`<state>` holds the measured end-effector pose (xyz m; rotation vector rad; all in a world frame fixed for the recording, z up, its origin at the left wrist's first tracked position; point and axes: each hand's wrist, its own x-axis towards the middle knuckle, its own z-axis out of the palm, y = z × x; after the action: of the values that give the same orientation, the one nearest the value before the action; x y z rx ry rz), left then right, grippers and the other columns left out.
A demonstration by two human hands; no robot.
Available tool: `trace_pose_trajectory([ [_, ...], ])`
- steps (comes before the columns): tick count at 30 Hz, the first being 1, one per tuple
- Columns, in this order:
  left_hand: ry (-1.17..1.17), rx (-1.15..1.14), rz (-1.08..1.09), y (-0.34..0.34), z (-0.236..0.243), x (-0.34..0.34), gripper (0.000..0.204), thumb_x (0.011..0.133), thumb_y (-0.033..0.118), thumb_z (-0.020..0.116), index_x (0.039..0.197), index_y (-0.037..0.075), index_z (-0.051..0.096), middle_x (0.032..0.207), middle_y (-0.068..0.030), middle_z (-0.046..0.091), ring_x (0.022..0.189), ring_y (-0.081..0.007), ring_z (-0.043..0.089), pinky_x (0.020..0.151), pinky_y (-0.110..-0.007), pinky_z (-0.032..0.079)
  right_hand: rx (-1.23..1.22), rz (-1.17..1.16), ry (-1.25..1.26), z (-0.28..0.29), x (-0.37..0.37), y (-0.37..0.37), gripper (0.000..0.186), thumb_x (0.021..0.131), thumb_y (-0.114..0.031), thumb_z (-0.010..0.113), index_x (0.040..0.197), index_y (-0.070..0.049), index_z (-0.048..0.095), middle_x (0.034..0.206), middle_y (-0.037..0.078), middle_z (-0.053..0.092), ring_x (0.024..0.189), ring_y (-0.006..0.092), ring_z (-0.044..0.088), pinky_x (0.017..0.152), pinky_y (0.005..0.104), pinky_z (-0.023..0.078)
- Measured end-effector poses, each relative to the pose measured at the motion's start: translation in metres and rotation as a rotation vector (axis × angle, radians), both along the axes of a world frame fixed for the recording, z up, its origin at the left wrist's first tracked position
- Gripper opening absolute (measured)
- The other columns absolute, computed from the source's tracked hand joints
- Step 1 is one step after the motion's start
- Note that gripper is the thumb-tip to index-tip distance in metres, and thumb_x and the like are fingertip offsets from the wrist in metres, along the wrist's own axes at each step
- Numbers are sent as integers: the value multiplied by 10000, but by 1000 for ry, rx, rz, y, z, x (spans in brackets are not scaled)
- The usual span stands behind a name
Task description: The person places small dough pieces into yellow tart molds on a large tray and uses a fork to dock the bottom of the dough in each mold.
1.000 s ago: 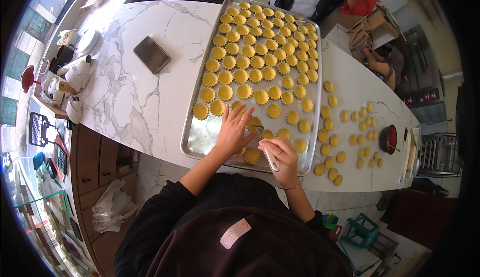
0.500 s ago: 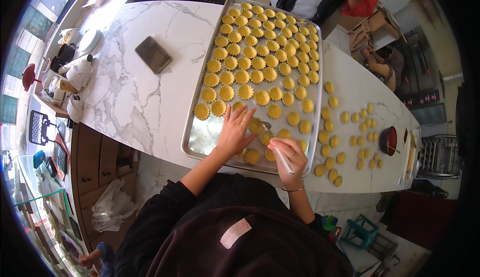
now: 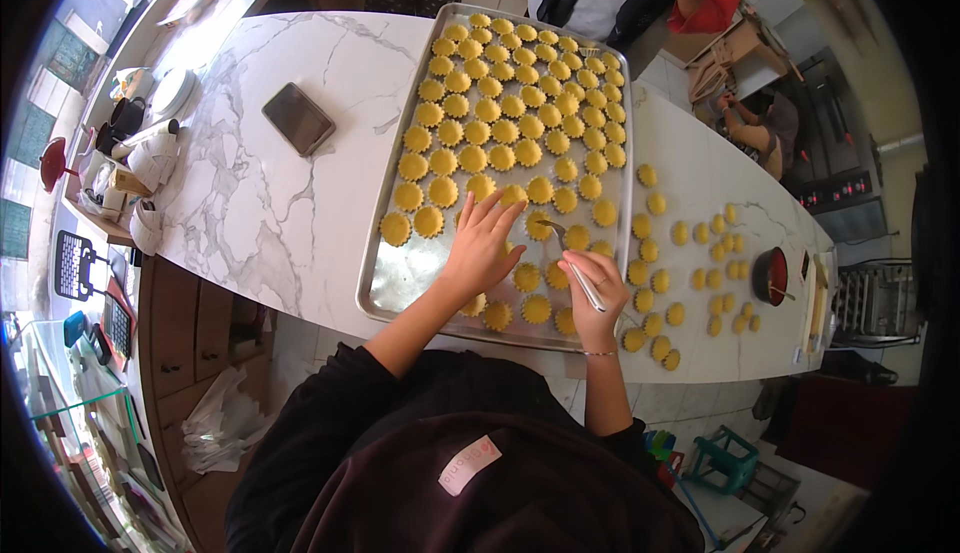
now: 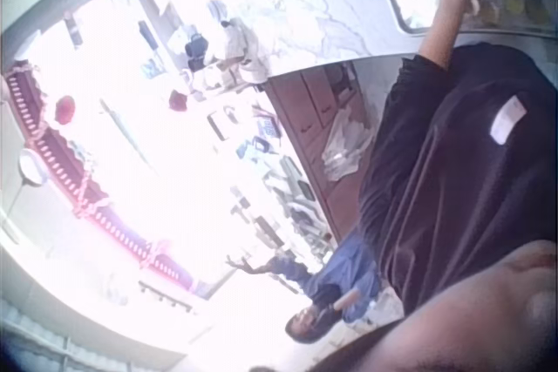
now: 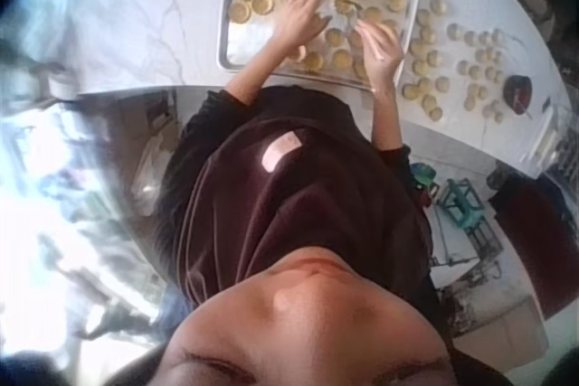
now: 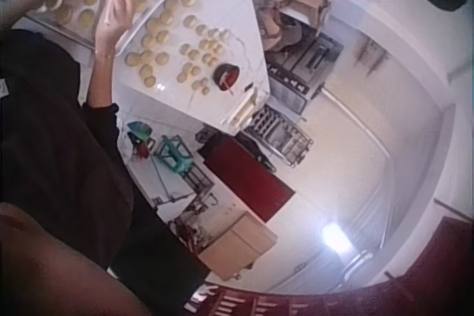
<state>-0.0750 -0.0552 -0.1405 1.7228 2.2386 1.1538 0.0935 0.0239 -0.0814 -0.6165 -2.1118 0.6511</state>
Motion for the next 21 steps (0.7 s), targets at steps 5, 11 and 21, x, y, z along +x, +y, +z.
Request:
trace_pose_trajectory([
  [5,20,-47,-132,28,0,-4,734,736,224,742,1375,89,407,1242,-104,568,1362,-313,329,1143,-549,153,1,49,-53,-2,-6,2,302,694,65,750,963,-53,683,899,84,660,803,232,629,684,302,523],
  [11,29,-108,-160,36,-7,0,778,738,260,747,1400,90,374,1212,-105,592,1372,-308,318,1141,-560,129,16,72,-64,-4,-9,2,309,692,60,737,970,-66,685,896,82,654,800,242,623,692,316,510],
  [21,37,-118,-138,39,-12,1,776,758,266,730,1416,97,355,1195,-98,606,1364,-296,338,1141,-557,128,52,85,-92,-9,-11,4,323,681,43,741,977,-76,690,899,76,653,807,242,622,695,318,508],
])
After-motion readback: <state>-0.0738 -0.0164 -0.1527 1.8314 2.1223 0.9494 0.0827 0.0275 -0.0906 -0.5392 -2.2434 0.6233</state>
